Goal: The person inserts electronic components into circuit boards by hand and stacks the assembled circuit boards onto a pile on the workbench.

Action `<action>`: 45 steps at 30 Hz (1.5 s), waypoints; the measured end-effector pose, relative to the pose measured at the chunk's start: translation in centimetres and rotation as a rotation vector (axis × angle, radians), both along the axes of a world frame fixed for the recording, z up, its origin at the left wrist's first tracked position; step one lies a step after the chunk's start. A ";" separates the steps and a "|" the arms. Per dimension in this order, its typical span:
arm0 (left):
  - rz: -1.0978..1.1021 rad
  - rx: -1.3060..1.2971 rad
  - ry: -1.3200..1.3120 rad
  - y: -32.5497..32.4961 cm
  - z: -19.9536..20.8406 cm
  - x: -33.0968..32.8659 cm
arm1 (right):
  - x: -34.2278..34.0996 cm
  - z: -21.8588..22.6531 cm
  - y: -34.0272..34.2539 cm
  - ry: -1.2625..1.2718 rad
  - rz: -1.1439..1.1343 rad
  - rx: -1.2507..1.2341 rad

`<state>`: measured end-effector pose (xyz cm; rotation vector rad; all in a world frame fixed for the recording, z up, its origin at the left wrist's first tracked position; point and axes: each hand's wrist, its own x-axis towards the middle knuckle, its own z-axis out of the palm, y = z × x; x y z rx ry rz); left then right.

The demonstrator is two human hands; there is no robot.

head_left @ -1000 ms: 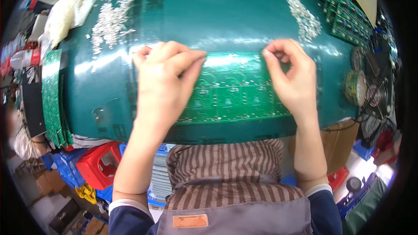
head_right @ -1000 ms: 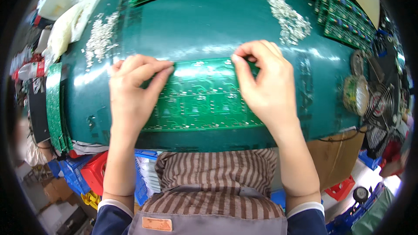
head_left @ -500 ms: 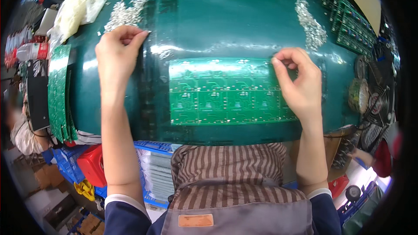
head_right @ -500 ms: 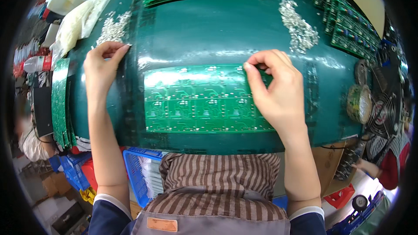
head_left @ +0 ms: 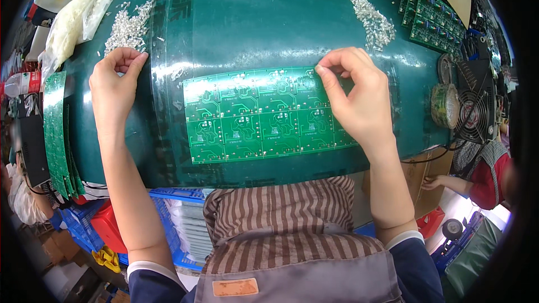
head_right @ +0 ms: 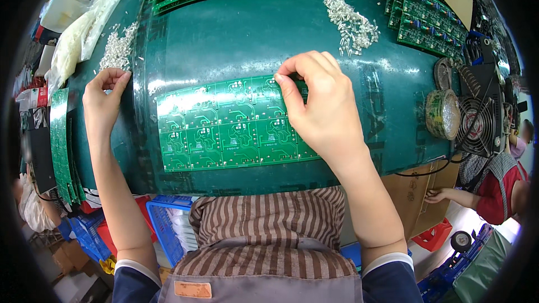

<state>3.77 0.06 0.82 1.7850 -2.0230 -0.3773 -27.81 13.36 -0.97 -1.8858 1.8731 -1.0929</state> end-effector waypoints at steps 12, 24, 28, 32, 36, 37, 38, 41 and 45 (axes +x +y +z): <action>0.188 0.054 0.051 -0.1 0.7 -4.6 | 0.2 -0.2 0.3 0.004 -0.040 -0.039; -0.118 -0.024 0.075 2.3 1.5 -4.2 | -0.1 -0.5 0.2 -0.105 -0.048 0.023; -0.145 0.015 0.031 3.8 1.7 -4.1 | 0.1 -0.5 0.2 -0.033 -0.032 -0.024; -0.227 -0.239 -0.161 4.6 -0.3 -4.1 | -0.1 -0.7 0.2 -0.030 -0.012 -0.039; -0.251 -0.322 -0.302 5.0 -0.9 -4.5 | 0.1 -0.9 0.4 -0.030 -0.028 -0.072; -0.264 -0.346 -0.325 5.1 -1.0 -4.5 | 0.0 -0.8 0.4 -0.025 -0.020 -0.082; -0.266 -0.347 -0.322 5.0 -1.2 -4.5 | 0.0 -0.8 0.5 -0.019 -0.011 -0.091; -0.259 -0.403 -0.336 5.1 -1.5 -4.3 | -0.7 -0.1 0.5 -0.106 0.027 -0.027; -0.184 -0.302 -0.148 5.5 -0.7 -4.2 | -3.7 0.3 0.2 0.060 -0.229 -0.066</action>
